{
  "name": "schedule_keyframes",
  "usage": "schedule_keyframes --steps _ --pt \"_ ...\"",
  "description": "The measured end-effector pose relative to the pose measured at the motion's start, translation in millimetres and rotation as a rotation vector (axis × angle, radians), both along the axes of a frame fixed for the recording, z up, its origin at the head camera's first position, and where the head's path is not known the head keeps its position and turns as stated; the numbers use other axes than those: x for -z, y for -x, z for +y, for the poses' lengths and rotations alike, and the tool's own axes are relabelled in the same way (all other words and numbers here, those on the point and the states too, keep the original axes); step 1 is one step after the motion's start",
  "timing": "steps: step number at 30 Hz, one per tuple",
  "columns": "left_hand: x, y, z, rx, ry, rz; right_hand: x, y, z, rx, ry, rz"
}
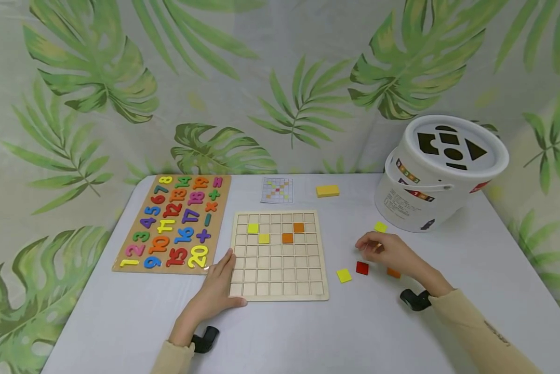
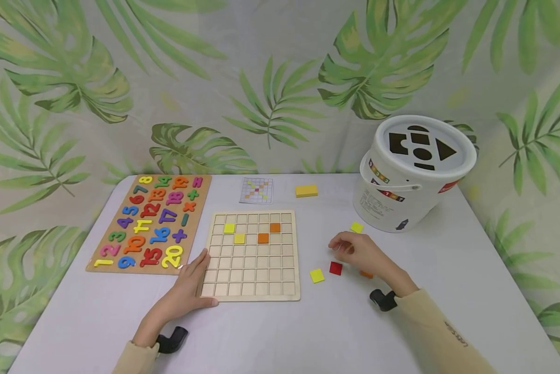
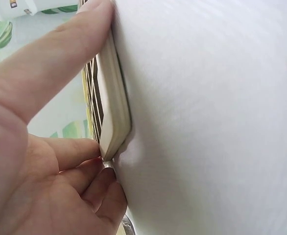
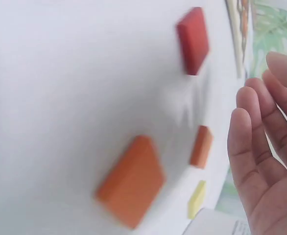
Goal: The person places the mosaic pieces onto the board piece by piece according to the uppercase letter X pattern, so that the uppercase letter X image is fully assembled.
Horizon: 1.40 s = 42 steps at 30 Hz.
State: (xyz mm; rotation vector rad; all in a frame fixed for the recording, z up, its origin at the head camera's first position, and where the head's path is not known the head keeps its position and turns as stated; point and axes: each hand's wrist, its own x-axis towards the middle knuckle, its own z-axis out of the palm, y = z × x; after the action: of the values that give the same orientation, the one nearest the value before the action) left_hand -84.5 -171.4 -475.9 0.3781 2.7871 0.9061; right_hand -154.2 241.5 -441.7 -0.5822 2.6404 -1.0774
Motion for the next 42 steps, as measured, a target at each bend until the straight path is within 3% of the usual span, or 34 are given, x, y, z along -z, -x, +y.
schedule_keyframes --steps 5,9,23,31,42 --pt "-0.3 -0.4 -0.5 -0.001 -0.004 -0.001 11.5 -12.2 5.4 -0.011 -0.053 -0.052" --pt "0.5 -0.5 -0.7 -0.003 -0.009 -0.004 18.1 -15.8 2.5 -0.027 -0.11 -0.041" --pt "1.8 0.6 0.6 -0.018 -0.002 0.009 20.0 -7.0 -11.6 -0.046 -0.118 0.04" --pt "-0.2 -0.4 0.7 -0.013 -0.01 0.001 7.5 0.3 -49.4 -0.062 -0.018 0.065" --pt "-2.5 -0.7 1.9 -0.015 -0.009 -0.003 4.5 14.6 -119.4 -0.189 0.019 0.081"
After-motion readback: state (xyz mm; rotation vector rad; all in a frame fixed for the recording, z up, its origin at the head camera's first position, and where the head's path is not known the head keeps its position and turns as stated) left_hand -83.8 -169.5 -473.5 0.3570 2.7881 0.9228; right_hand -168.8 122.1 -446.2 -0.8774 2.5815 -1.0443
